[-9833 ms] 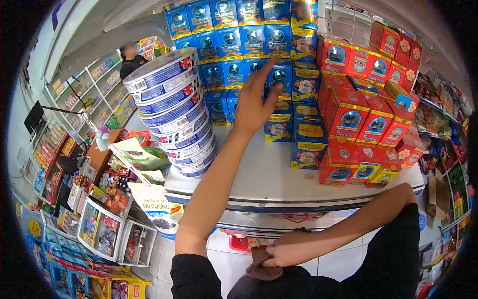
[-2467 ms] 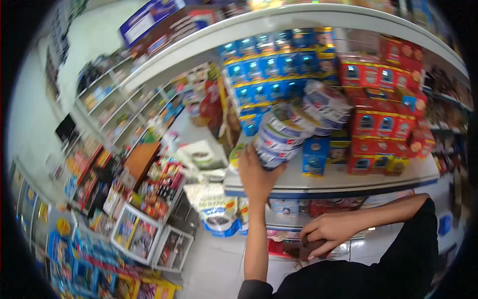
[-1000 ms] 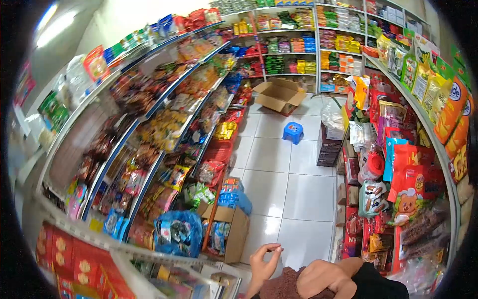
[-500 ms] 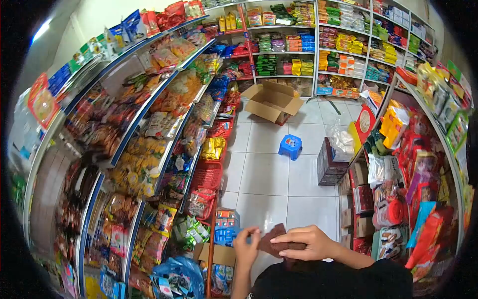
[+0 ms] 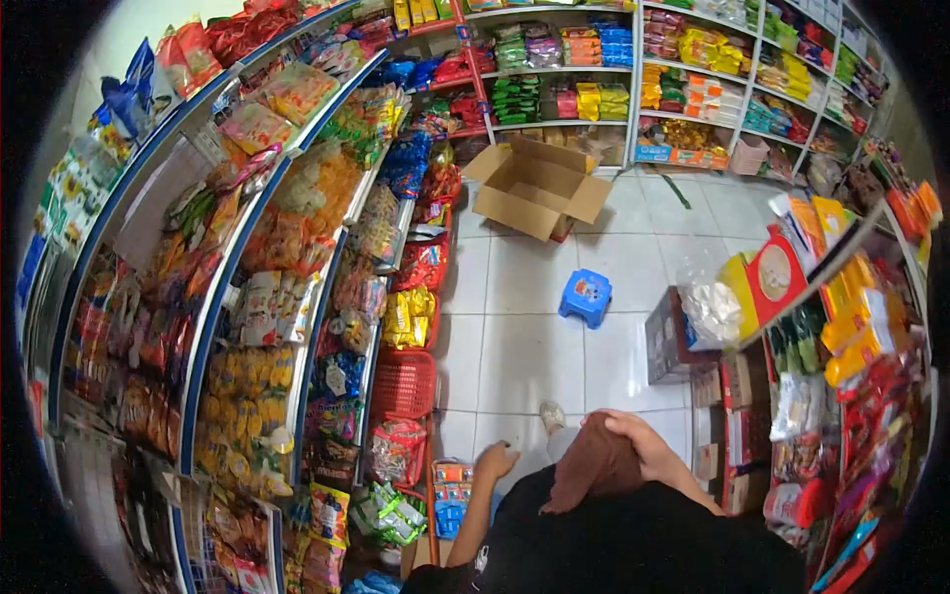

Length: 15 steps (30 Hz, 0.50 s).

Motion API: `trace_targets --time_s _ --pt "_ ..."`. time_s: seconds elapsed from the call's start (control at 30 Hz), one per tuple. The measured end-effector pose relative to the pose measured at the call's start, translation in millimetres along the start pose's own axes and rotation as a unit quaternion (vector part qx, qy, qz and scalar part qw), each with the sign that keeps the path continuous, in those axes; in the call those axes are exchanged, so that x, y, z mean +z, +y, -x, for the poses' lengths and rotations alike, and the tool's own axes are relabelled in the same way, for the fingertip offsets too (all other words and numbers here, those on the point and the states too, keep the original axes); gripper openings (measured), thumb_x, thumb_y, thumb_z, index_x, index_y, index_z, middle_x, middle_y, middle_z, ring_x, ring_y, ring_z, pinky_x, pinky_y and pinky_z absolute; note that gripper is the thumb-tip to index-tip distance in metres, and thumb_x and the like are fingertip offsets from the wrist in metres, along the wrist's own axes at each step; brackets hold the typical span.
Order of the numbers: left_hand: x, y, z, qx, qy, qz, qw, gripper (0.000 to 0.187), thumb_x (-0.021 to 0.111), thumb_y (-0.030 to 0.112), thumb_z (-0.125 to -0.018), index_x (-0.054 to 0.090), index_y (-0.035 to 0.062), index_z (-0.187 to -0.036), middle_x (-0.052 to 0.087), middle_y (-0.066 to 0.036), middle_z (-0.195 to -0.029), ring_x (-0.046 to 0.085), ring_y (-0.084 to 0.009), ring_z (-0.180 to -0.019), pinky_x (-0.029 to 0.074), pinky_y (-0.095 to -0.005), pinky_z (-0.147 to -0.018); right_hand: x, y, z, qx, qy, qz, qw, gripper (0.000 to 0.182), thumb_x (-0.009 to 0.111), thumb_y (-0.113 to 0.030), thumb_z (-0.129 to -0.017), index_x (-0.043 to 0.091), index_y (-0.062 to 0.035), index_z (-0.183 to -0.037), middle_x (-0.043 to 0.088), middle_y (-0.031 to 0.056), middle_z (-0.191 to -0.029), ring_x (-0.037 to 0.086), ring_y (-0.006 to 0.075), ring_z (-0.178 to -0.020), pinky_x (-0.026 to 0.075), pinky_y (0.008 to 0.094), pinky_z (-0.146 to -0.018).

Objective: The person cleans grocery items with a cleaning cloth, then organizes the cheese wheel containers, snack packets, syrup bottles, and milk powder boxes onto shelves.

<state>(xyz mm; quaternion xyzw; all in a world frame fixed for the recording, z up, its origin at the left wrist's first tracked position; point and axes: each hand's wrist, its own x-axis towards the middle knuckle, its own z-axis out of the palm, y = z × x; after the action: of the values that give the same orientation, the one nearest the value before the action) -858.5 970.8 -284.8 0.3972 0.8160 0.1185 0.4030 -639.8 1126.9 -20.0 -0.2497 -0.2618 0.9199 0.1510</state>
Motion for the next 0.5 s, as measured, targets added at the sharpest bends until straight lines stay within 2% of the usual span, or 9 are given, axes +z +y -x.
trace_targets --time_s 0.03,0.07,0.13,0.17,0.2,0.3,0.4,0.47,0.5 --pt "18.8 -24.1 -44.1 -0.007 -0.032 0.013 0.999 0.051 0.059 0.037 -0.074 0.054 0.0015 -0.11 0.059 -0.024 -0.1 0.056 -0.0356 -0.097 0.044 -0.0406 -0.085 -7.6 -12.6 -31.1 0.022 0.003 -0.041 0.999 0.03 0.048 -0.021 -0.085 0.052 0.0045 -0.1 0.059 0.0149 -0.094 0.058 0.0232 -0.088 0.047 0.0364 -0.081" --pt "31.7 -44.2 -76.5 0.095 -0.019 -0.055 0.994 0.053 0.06 0.037 -0.074 0.055 0.0005 -0.111 0.057 -0.025 -0.104 0.055 -0.036 -0.1 0.042 -0.0403 -0.088 -10.7 -33.1 -59.7 0.028 -0.027 -0.032 0.999 0.029 0.048 -0.021 -0.085 0.053 0.0043 -0.098 0.059 0.0149 -0.093 0.058 0.0234 -0.087 0.047 0.0366 -0.08" --pt "30.8 -48.0 -101.0 -0.021 -0.032 0.102 0.994 0.051 0.059 0.039 -0.073 0.058 -0.0003 -0.106 0.057 -0.024 -0.105 0.054 -0.0358 -0.102 0.041 -0.0396 -0.09 -9.6 -65.0 -113.1 0.045 -0.085 -0.022 0.995 0.028 0.047 -0.021 -0.086 0.054 0.004 -0.096 0.06 0.0151 -0.091 0.059 0.0238 -0.086 0.048 0.0369 -0.079" --pt "69.1 -82.2 -153.0 -0.057 -0.04 0.034 0.997 0.054 0.058 0.044 -0.072 0.059 0.0011 -0.105 0.058 -0.023 -0.105 0.054 -0.0358 -0.102 0.041 -0.0395 -0.09 -3.0 -79.2 -138.6 0.058 -0.072 -0.046 0.995 0.028 0.049 -0.022 -0.085 0.057 0.0037 -0.091 0.061 0.0148 -0.09 0.059 0.0226 -0.084 0.048 0.0371 -0.079" --pt "94.1 -117.9 -186.1 0.049 0.003 0.063 0.997 0.059 0.057 0.05 -0.07 0.06 0.0028 -0.104 0.058 -0.021 -0.106 0.056 -0.0344 -0.1 0.042 -0.0384 -0.089 5.0 -92.5 -163.3 0.068 -0.073 -0.006 0.995 0.028 0.049 -0.022 -0.085 0.058 0.0036 -0.09 0.061 0.0147 -0.09 0.06 0.0222 -0.084 0.048 0.0366 -0.078" --pt "48.8 -96.1 -199.5 -0.11 0.013 0.183 0.977 0.063 0.056 0.057 -0.07 0.061 0.0035 -0.103 0.059 -0.02 -0.106 0.057 -0.0321 -0.098 0.044 -0.0382 -0.085 33.1 -128.0 -230.8 0.1 -0.095 0.107 0.985 0.028 0.052 -0.024 -0.084 0.06 0.0031 -0.087 0.063 0.0132 -0.088 0.06 0.0193 -0.083 0.048 0.0333 -0.077" --pt "21.5 -85.8 -233.7 -0.157 -0.027 0.19 0.969 0.063 0.056 0.057 -0.07 0.061 0.0032 -0.102 0.059 -0.02 -0.106 0.057 -0.0316 -0.098 0.044 -0.0382 -0.084 56.7 -143.4 -289.2 0.12 -0.184 0.236 0.947 0.026 0.053 -0.022 -0.085 0.06 0.0011 -0.094 0.062 0.0099 -0.092 0.058 0.0172 -0.084 0.045 0.0299 -0.08" --pt "3.5 -81.3 -269.5 -0.164 -0.07 0.182 0.967 0.063 0.056 0.057 -0.07 0.061 0.0029 -0.102 0.059 -0.02 -0.105 0.057 -0.0314 -0.097 0.045 -0.0382 -0.084 62.4 -147.6 -329.9 0.036 -0.239 0.379 0.893 0.027 0.052 -0.019 -0.085 0.058 0.0014 -0.101 0.061 0.0094 -0.097 0.055 0.0169 -0.093 0.04 0.029 -0.087" --pt "-5.6 -77.8 -289.9 -0.167 -0.093 0.173 0.966 0.063 0.056 0.057 -0.07 0.061 0.0028 -0.102 0.059 -0.02 -0.105 0.057 -0.0312 -0.097 0.045 -0.0381 -0.084 66.0 -154.4 -346.0 0.048 -0.269 0.349 0.896 0.029 0.05 -0.016 -0.084 0.057 0.0014 -0.105 0.059 0.0104 -0.103 0.051 0.0167 -0.101 0.036 0.029 -0.092"
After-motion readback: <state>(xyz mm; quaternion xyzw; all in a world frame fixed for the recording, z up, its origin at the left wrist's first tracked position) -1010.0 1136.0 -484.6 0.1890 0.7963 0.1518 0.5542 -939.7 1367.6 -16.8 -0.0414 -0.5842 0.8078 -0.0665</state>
